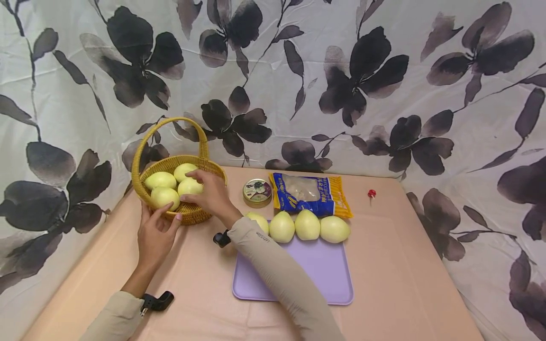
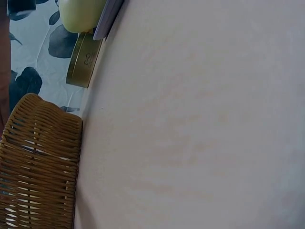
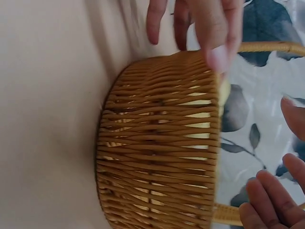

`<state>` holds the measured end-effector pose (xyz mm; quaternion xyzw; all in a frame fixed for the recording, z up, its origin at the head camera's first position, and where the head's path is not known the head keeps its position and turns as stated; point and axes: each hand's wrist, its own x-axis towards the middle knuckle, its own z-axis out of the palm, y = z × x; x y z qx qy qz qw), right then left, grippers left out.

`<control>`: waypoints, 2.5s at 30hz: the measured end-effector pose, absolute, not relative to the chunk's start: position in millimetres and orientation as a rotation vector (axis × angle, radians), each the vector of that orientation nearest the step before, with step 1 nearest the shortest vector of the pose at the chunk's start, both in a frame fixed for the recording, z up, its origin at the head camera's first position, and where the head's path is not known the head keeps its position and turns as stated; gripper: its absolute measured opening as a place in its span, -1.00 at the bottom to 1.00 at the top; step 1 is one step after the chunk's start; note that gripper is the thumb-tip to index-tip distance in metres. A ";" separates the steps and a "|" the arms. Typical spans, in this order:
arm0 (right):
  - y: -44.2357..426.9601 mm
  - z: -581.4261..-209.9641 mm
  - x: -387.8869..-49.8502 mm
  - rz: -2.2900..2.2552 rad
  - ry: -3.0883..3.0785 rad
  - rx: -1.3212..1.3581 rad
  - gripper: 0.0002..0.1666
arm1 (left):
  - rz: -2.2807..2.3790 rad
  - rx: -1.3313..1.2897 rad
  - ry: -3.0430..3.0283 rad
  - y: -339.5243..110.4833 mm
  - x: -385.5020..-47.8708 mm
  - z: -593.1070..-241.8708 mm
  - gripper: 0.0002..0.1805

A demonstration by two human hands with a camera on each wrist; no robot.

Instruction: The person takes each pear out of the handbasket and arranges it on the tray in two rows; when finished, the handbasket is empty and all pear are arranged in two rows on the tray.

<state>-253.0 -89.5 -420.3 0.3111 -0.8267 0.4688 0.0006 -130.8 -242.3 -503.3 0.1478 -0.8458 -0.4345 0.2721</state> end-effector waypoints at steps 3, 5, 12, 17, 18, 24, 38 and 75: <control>-98.8 -423.8 -258.7 1.481 -2.634 0.939 -0.29 | -1.172 0.401 -2.276 -242.6 -130.8 -503.2 -0.47; -104.4 -425.4 -263.0 1.484 -2.656 0.913 -0.29 | -1.175 0.399 -2.275 -242.7 -131.0 -503.3 -0.48; -118.6 -431.1 -276.8 1.459 -2.708 0.872 -0.31 | -1.176 0.387 -2.269 -242.9 -131.8 -504.5 -0.48; -125.5 -440.8 -284.3 1.411 -2.759 0.836 -0.30 | -1.168 0.386 -2.269 -242.2 -131.5 -505.1 -0.49; -126.8 -442.9 -285.4 1.384 -2.777 0.826 -0.30 | -1.167 0.386 -2.269 -241.9 -131.5 -505.0 -0.49; -133.7 -448.1 -289.7 1.175 -2.866 0.815 -0.29 | -1.160 0.380 -2.263 -241.9 -132.0 -503.9 -0.49; -131.1 -443.9 -285.1 1.028 -2.944 0.869 -0.30 | -1.170 0.370 -2.265 -242.0 -131.9 -503.8 -0.49; -52.1 -396.8 -206.8 1.528 -2.530 0.937 -0.28 | -1.131 0.367 -2.271 -245.1 -131.9 -503.0 -0.50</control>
